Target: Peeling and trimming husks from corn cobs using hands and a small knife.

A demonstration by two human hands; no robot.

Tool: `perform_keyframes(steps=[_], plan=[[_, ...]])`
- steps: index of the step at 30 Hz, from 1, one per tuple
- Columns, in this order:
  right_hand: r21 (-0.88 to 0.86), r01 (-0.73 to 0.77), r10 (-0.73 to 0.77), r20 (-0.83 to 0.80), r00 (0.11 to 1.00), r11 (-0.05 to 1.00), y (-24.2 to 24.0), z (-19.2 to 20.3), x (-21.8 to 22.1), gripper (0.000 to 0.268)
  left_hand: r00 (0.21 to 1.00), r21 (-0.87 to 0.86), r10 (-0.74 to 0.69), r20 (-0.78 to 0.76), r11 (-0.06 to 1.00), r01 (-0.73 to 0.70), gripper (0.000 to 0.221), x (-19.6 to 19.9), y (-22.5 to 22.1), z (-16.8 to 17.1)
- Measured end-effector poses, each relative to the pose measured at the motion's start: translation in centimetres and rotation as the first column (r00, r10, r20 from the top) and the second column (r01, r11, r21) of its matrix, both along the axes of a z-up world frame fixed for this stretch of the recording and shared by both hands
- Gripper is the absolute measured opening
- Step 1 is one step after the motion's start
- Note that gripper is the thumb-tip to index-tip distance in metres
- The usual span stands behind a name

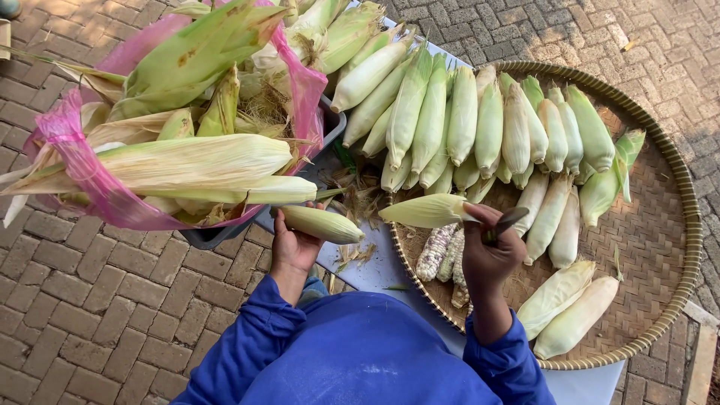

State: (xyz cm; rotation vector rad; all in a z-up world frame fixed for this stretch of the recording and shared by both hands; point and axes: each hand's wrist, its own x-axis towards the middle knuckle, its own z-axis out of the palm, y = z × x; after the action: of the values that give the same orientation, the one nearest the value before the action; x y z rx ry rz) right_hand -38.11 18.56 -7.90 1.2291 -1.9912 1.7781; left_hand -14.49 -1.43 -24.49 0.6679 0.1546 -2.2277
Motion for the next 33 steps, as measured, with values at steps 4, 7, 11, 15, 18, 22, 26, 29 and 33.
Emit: perform_keyframes(steps=[4,7,11,15,18,22,26,29,33], plan=[[0.015,-0.218,0.205,0.274,0.940,0.976,-2.5,-5.2,0.8,0.017,0.995,0.012,0.086,-0.040,0.996,-0.086,0.065,1.3,-0.4,0.5],[0.046,-0.330,0.281,0.421,0.863,0.943,-3.4,-6.4,2.0,0.020,0.997,-0.009,0.064,-0.041,0.998,-0.064,0.060,1.6,0.0,1.6],[0.079,-0.455,0.345,0.542,0.766,0.887,-4.1,-3.8,2.5,0.044,1.000,-0.005,-0.026,-0.003,1.000,0.026,0.054,0.5,0.8,2.8],[-0.016,-0.573,0.472,0.585,0.659,0.820,-5.1,0.6,3.1,0.077,0.995,-0.047,-0.095,0.008,0.994,0.095,0.057,-0.7,1.5,6.2],[-0.037,-0.617,0.552,0.490,0.674,0.786,-4.8,0.7,2.8,0.085,0.981,-0.258,-0.180,0.071,0.947,0.192,0.049,-1.6,2.4,10.5],[0.026,-0.548,0.472,0.474,0.743,0.836,-3.3,-1.0,1.5,0.060,0.893,-0.602,-0.313,0.324,0.660,0.450,0.057,-3.4,2.9,12.8],[-0.184,-0.560,0.501,0.715,0.488,0.808,-1.0,-3.3,0.3,0.050,0.839,-0.696,-0.405,0.364,0.480,0.534,0.061,-4.9,3.3,13.4],[0.090,-0.582,0.426,0.593,0.683,0.808,0.3,-3.1,0.8,0.047,0.898,-0.766,-0.350,0.267,0.488,0.418,0.061,-6.1,3.7,14.4],[0.223,-0.594,0.382,0.583,0.717,0.773,0.8,-2.2,3.0,0.063,0.945,-0.790,-0.323,0.057,0.564,0.241,0.059,-8.6,4.5,15.0]])
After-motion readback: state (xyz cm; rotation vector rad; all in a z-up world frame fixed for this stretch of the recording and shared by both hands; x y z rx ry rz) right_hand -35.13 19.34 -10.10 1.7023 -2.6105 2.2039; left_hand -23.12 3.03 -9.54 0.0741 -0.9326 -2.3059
